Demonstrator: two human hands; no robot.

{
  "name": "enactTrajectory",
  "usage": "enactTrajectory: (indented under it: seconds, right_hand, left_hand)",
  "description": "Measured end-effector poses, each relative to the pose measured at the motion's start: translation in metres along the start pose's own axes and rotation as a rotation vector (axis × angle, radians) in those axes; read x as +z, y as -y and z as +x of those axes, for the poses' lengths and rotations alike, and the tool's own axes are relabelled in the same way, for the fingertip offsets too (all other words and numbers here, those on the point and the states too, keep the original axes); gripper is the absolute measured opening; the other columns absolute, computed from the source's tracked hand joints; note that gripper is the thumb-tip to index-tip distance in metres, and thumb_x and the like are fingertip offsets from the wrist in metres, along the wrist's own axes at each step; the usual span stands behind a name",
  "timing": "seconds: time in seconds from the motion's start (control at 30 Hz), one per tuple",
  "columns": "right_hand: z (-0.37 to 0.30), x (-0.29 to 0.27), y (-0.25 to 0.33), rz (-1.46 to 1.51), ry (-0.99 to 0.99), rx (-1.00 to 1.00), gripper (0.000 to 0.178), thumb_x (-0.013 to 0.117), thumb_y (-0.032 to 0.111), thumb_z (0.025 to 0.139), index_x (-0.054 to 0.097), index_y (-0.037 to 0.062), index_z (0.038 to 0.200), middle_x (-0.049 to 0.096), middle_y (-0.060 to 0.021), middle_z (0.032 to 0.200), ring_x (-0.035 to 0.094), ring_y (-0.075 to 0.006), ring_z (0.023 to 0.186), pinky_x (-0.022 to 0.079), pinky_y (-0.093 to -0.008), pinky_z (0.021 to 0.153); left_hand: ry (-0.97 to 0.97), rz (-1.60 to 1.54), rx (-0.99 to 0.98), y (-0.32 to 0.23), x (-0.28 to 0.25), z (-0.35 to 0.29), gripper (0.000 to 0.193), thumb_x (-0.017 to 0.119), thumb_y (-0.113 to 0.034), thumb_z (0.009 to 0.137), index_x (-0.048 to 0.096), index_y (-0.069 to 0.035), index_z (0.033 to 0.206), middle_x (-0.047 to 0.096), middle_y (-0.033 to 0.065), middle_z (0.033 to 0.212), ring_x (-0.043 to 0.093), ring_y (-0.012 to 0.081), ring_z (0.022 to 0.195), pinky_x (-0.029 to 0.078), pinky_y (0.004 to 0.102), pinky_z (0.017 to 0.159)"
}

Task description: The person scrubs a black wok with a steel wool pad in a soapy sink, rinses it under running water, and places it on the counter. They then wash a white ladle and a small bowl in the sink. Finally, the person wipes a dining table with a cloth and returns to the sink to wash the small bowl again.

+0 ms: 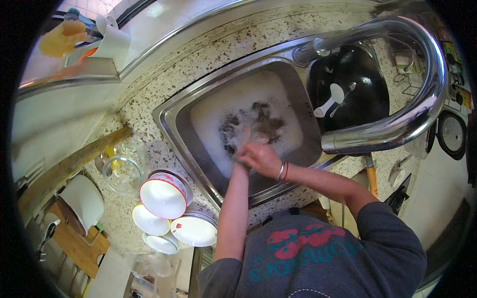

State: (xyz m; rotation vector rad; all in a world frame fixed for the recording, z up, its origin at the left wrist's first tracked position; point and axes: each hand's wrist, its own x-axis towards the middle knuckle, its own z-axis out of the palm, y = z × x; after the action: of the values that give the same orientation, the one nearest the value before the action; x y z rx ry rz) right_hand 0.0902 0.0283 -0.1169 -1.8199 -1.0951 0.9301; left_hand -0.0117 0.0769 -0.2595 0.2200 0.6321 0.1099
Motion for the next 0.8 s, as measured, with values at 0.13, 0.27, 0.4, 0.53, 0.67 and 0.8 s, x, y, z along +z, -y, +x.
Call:
enactTrajectory:
  seconds: [0.13,0.27,0.4,0.53,0.67,0.8]
  right_hand:
    - [-0.007,0.0,0.046,-0.161,0.111,-0.033,0.022,0.062,0.03,0.081,0.058,0.0095,0.074,0.06,-0.0086,0.074,0.06,-0.0292,0.068,0.047,-0.0405,0.063]
    - [0.004,0.019,0.016,-0.109,-0.095,-0.226,0.027,0.057,0.03,0.083,0.055,0.0101,0.065,0.06,-0.0077,0.07,0.061,-0.0279,0.065,0.047,-0.0401,0.054]
    - [0.022,0.025,-0.01,-0.353,-0.131,-0.19,0.025,0.052,0.028,0.086,0.056,0.0101,0.068,0.06,-0.0105,0.066,0.06,-0.0308,0.058,0.047,-0.0425,0.05]
    - [0.041,0.012,-0.095,-0.469,-0.093,0.004,0.025,0.046,0.025,0.088,0.057,0.0085,0.073,0.06,-0.0146,0.065,0.058,-0.0343,0.054,0.046,-0.044,0.048]
    - [0.044,0.004,-0.118,-0.357,-0.158,0.192,0.013,0.053,0.018,0.082,0.06,0.0071,0.081,0.062,-0.0149,0.077,0.058,-0.0346,0.069,0.047,-0.0445,0.061]
    - [0.036,-0.012,-0.119,-0.487,0.027,0.019,0.02,0.06,0.012,0.077,0.062,0.0066,0.097,0.06,-0.0138,0.096,0.055,-0.0337,0.087,0.044,-0.0427,0.078]
  left_hand:
    - [-0.087,-0.046,-0.167,-0.037,0.052,-0.005,0.047,0.047,-0.052,0.09,0.053,-0.017,0.12,0.06,-0.0005,0.092,0.053,0.0088,0.075,0.045,0.0254,0.063]
    - [-0.231,-0.047,-0.062,-0.025,0.07,-0.023,0.046,0.046,-0.059,0.088,0.06,-0.017,0.098,0.051,-0.0052,0.072,0.05,0.0089,0.065,0.041,0.0246,0.056]
    - [-0.11,-0.218,0.142,-0.007,0.037,-0.011,0.039,0.048,-0.051,0.091,0.062,-0.016,0.098,0.053,-0.0052,0.075,0.049,0.0077,0.067,0.042,0.0264,0.061]
    - [-0.669,0.277,0.213,-0.023,0.093,-0.02,0.04,0.048,-0.047,0.092,0.059,-0.009,0.093,0.058,0.0,0.08,0.056,0.0136,0.072,0.045,0.0288,0.063]
    - [-0.682,0.091,0.359,-0.017,0.06,-0.009,0.045,0.047,-0.046,0.093,0.057,-0.004,0.104,0.061,0.0037,0.097,0.058,0.0162,0.086,0.046,0.0327,0.071]
    - [-0.627,0.079,0.161,-0.032,0.039,-0.019,0.065,0.042,-0.059,0.089,0.036,-0.015,0.136,0.043,0.0072,0.135,0.043,0.0214,0.12,0.035,0.0485,0.093]
